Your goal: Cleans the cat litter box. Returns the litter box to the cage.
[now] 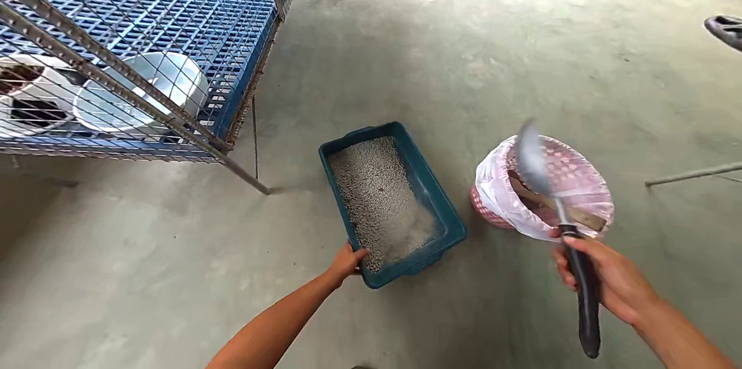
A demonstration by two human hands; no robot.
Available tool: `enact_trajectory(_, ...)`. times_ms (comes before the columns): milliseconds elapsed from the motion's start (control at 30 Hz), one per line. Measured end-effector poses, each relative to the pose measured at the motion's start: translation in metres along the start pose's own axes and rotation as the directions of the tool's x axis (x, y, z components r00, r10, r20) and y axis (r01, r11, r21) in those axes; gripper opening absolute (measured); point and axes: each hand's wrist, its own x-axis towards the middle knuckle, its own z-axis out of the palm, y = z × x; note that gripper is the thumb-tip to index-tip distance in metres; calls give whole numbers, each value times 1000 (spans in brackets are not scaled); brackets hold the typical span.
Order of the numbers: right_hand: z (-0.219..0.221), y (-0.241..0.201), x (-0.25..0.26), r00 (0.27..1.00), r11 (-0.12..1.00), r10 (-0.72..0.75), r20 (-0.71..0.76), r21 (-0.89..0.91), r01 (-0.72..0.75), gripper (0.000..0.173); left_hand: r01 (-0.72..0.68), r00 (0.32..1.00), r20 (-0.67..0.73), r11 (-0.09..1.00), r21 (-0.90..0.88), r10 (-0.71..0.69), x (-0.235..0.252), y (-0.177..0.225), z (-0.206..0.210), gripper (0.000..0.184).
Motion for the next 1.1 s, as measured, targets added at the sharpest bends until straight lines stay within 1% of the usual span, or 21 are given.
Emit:
enact_trajectory(33, 11, -3, -7, 999, 991, 28, 38, -135, -22, 23, -26, 999, -33, 1000, 15, 26, 5, 7, -6, 63)
enact_trajectory(67, 23, -4, -14, 994, 967, 69, 79, -252, -47, 21, -76, 993, -83, 996, 44, 79, 13, 19, -15, 68)
enact_trajectory(133, 50, 1, -23, 964, 889, 222, 147, -436, -138, 19, -159, 971, -161, 981, 114, 176, 32, 48, -37, 74)
enact_trajectory(167, 64, 7, -25, 935, 849, 312, 170, -492, -193, 19, -172, 965, -181, 978, 120, 192, 43, 63, -49, 75)
enact_trajectory(233, 89, 26, -23, 867, 778, 456, 201, -563, -278, 20, -150, 966, -204, 986, 69, 161, 61, 88, -64, 77)
enact_trajectory(300, 107, 44, -19, 813, 721, 539, 221, -621, -309, 22, -122, 966, -226, 992, 33, 126, 68, 104, -62, 73)
enact_trajectory(367, 120, 56, -16, 765, 671, 596, 246, -675, -305, 24, -181, 955, -237, 984, 7, 177, 60, 109, -53, 68)
enact_trajectory(433, 134, 66, -16, 744, 659, 612, 268, -693, -292, 25, -268, 936, -231, 963, 20, 265, 43, 114, -46, 67)
enact_trajectory(500, 150, 79, -16, 772, 692, 578, 264, -661, -292, 25, -328, 921, -209, 944, 33, 328, 23, 113, -35, 68)
enact_trajectory(567, 173, 90, -8, 836, 762, 487, 254, -591, -264, 26, -368, 913, -173, 929, 43, 370, 9, 106, -25, 68)
enact_trajectory(600, 185, 93, 1, 869, 804, 421, 260, -550, -225, 26, -385, 909, -155, 922, 41, 387, 5, 104, -21, 68)
enact_trajectory(667, 207, 101, 23, 924, 883, 255, 285, -457, -103, 30, -397, 908, -132, 918, 29, 397, 0, 104, -18, 67)
enact_trajectory(767, 221, 110, 49, 963, 918, 79, 258, -395, 31, 33, -352, 928, -130, 936, -2, 349, 5, 94, -18, 65)
enact_trajectory(867, 197, 113, 50, 972, 895, 0, 235, -433, 105, 32, -277, 952, -155, 957, -81, 263, 21, 73, -27, 64)
enact_trajectory(967, 156, 101, 43, 985, 851, 13, 175, -519, 81, 34, -203, 973, -143, 968, -146, 182, 32, 60, -33, 64)
enact_trajectory(1033, 134, 98, 39, 983, 816, 34, 180, -573, 76, 32, -164, 975, -171, 978, -132, 141, 39, 60, -36, 66)
enact_trajectory(1100, 115, 94, 35, 976, 778, 106, 192, -627, 39, 33, -130, 968, -221, 990, -58, 114, 48, 67, -40, 70)
